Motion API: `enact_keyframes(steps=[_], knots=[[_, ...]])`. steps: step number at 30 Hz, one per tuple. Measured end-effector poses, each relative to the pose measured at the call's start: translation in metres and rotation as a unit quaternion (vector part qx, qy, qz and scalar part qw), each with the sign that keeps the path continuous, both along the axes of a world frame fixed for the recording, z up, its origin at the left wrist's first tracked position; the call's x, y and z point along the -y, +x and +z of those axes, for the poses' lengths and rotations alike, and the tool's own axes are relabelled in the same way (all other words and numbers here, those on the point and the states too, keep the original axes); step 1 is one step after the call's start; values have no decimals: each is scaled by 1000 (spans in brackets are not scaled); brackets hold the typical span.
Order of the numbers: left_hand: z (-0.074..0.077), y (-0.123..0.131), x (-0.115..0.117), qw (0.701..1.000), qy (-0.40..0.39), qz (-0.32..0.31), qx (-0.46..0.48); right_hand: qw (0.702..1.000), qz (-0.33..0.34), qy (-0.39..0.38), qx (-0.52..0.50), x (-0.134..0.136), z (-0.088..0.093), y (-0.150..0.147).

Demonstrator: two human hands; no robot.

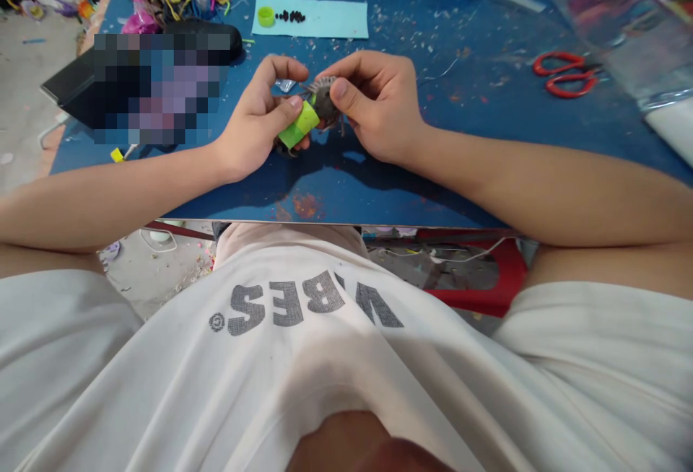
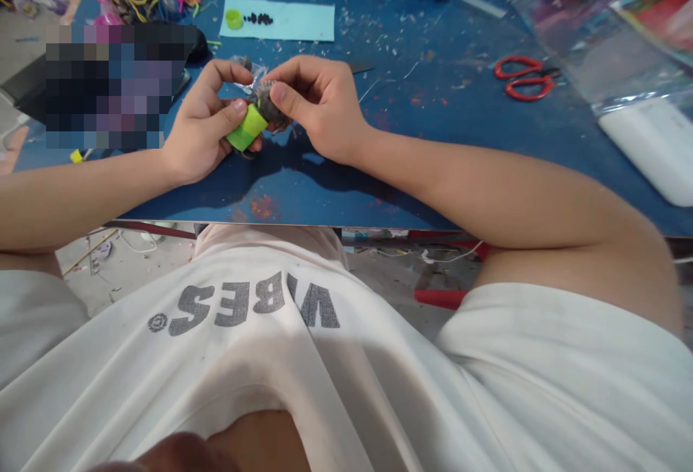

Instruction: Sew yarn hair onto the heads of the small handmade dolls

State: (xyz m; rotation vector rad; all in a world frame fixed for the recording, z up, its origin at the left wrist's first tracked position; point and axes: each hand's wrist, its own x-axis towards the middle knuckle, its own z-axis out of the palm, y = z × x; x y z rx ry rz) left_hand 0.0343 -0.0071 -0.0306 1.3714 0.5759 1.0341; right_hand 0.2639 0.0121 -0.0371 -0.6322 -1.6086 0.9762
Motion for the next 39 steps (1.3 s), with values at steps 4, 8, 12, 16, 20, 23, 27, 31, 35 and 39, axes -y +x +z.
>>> enact_keyframes(steps=[4, 8, 12, 16, 20, 23, 27, 31, 35, 39], knots=[[7, 1, 4, 1000, -3, -5, -14, 999, 24, -35, -15, -4, -3, -2], [14, 1, 9, 1000, -8, 2, -12, 999, 14, -34, 12, 0, -1, 1], [13, 1, 10, 1000, -19, 6, -3, 1000, 14, -26, 4, 1, -3, 2], [13, 0, 9, 999, -23, -9, 32, 999, 28, -34, 9, -10, -11, 3], [19, 1, 12, 998, -33, -23, 52, 999, 28, -32, 19, -17, -15, 4], [22, 3, 15, 998, -37, -14, 47, 999, 24, -23, 10, -14, -13, 3], [23, 3, 15, 997, -47, -20, 54, 999, 24, -29, 18, -10, -11, 2], [21, 3, 14, 995, -46, -47, 74, 999, 18, -32, 37, -9, -10, 3], [20, 3, 12, 995, -41, -46, 78, 998, -41, 27, 50, -2, -6, 6], [19, 3, 11, 996, -40, -32, 70, 984, -99, 134, 58, 8, -2, 9]])
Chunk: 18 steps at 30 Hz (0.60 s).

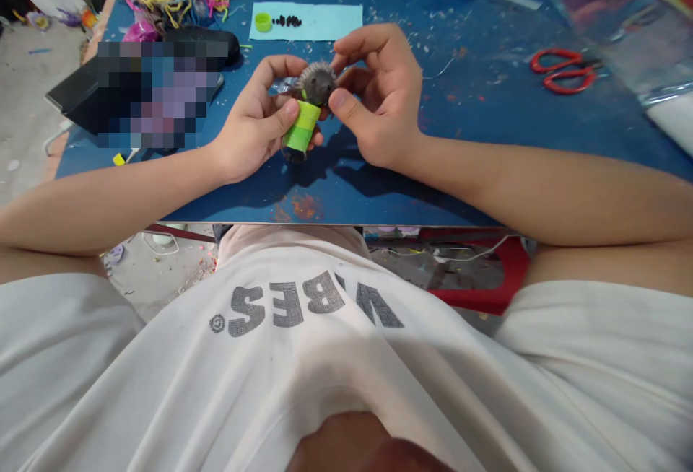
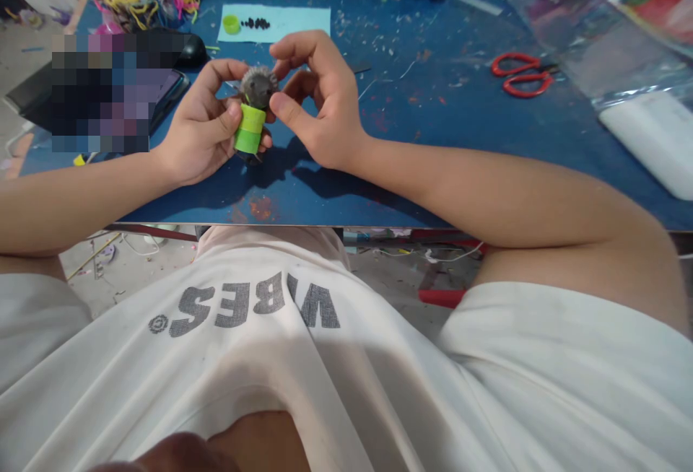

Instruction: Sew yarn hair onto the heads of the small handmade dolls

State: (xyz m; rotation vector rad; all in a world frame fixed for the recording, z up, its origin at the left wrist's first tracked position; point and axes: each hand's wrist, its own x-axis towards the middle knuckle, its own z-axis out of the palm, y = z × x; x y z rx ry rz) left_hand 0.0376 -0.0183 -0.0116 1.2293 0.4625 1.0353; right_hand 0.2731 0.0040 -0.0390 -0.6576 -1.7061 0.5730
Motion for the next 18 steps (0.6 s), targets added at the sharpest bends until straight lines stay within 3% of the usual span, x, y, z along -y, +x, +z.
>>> enact_keyframes(steps=[18], knots=[[2, -3, 0, 999, -6, 15, -46, 995, 80, -54, 0, -7, -2, -1]])
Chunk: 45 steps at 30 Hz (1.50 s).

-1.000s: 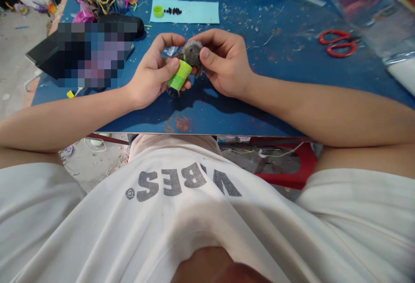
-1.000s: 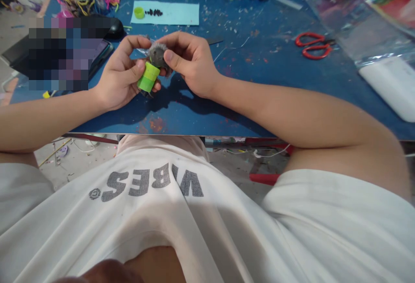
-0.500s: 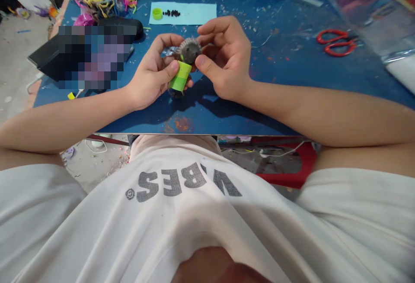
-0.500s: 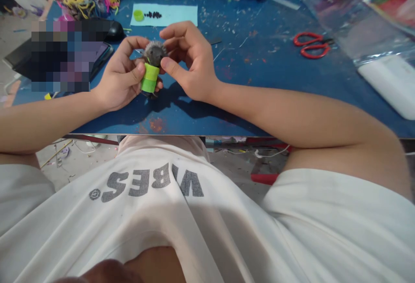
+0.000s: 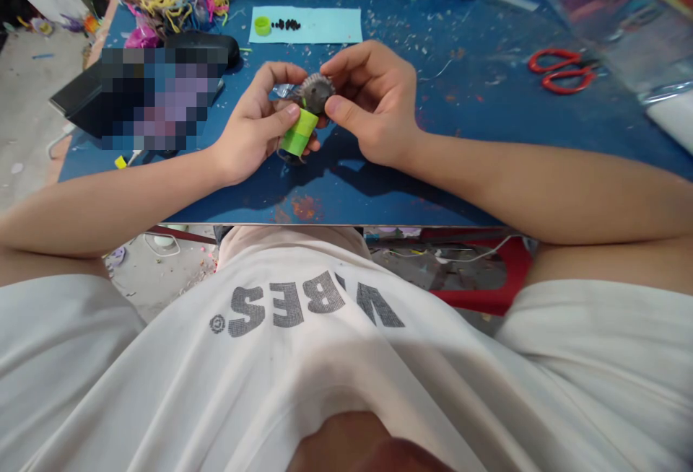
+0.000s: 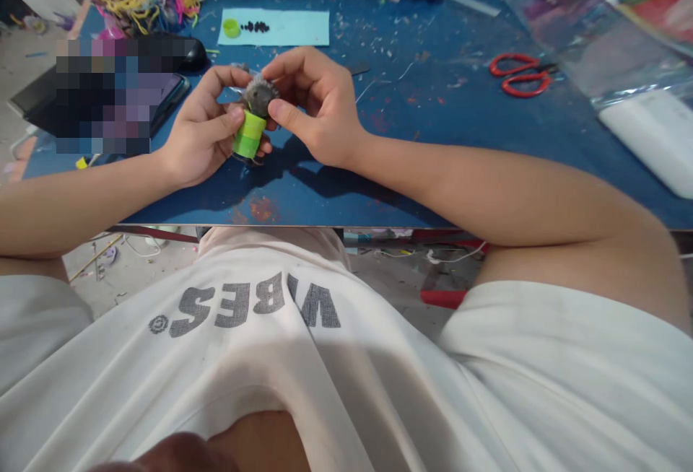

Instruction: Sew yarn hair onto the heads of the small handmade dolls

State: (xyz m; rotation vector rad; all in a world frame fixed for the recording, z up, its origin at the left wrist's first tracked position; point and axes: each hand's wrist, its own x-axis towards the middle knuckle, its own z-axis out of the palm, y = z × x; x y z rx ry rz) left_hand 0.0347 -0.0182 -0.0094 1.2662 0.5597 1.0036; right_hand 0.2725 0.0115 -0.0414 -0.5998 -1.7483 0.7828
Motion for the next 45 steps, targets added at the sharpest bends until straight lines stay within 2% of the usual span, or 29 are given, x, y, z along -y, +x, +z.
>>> enact_keyframes(steps=[8, 11, 15, 19, 23, 28, 33, 40, 45], knots=[[0, -3, 6, 989, 107, 48, -85, 997, 64, -47, 10, 2, 0, 0], [-8, -3, -4, 981, 155, 66, -100, 996, 64, -61, 0, 3, 1, 1], [-17, -5, -23, 958, 242, 86, -127, 991, 79, -93, -62, 7, 3, -4], [-12, -6, -16, 967, 210, 69, -128, 975, 92, -171, -111, 16, 7, -12], [-7, -4, -3, 972, 176, 70, -139, 969, 71, -214, -104, 23, 11, -13], [-14, -3, -15, 977, 177, 57, -107, 967, 93, -212, -105, 22, 9, -10], [-17, -4, -26, 973, 196, 100, -63, 965, 165, -197, -49, 29, 7, -8], [-22, -7, -31, 984, 149, 96, -16, 965, 145, -210, -66, 28, 11, -8], [-22, -6, -33, 975, 184, 121, -19, 964, 142, -212, -76, 27, 13, -12]])
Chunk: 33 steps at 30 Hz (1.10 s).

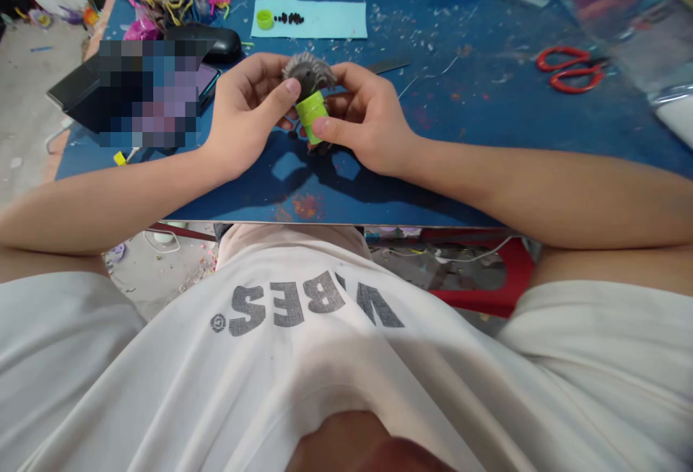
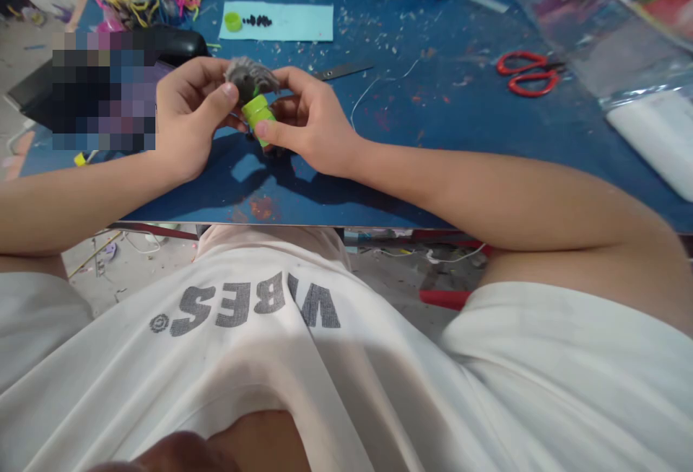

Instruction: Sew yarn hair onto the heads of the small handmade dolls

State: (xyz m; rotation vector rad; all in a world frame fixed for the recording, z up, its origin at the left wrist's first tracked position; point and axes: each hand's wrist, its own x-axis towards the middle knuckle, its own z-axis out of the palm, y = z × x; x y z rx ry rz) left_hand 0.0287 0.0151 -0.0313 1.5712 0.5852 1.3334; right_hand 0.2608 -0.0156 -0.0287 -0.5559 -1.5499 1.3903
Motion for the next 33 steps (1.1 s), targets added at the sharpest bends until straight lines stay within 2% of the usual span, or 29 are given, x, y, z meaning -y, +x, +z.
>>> enact_keyframes(steps=[4, 8, 13, 16, 21, 24, 28, 33], knots=[[-5, 1, -6, 999, 24, 26, -9, 1000, -13, -12, 20, 4, 2, 0], [-10, -2, -12, 1000, 12, 12, 5, 999, -15, -26, 35, 4, 4, 2], [-4, -4, -4, 998, -47, -25, 22, 999, 2, -36, 30, 1, 5, 2], [-3, 0, -3, 999, -35, -3, 12, 999, -11, -28, 35, 1, 5, 1], [-21, 9, -25, 998, -8, 63, 23, 1000, -4, -11, 25, 2, 4, 0], [-27, 8, -34, 999, -24, 39, 19, 999, -5, -16, 37, 2, 4, 0], [-18, 6, -25, 997, -68, 36, 25, 1000, -3, -4, 13, 2, 1, -2], [-5, 9, -13, 997, -6, 71, 7, 1000, 2, -4, 11, 6, 3, -3]])
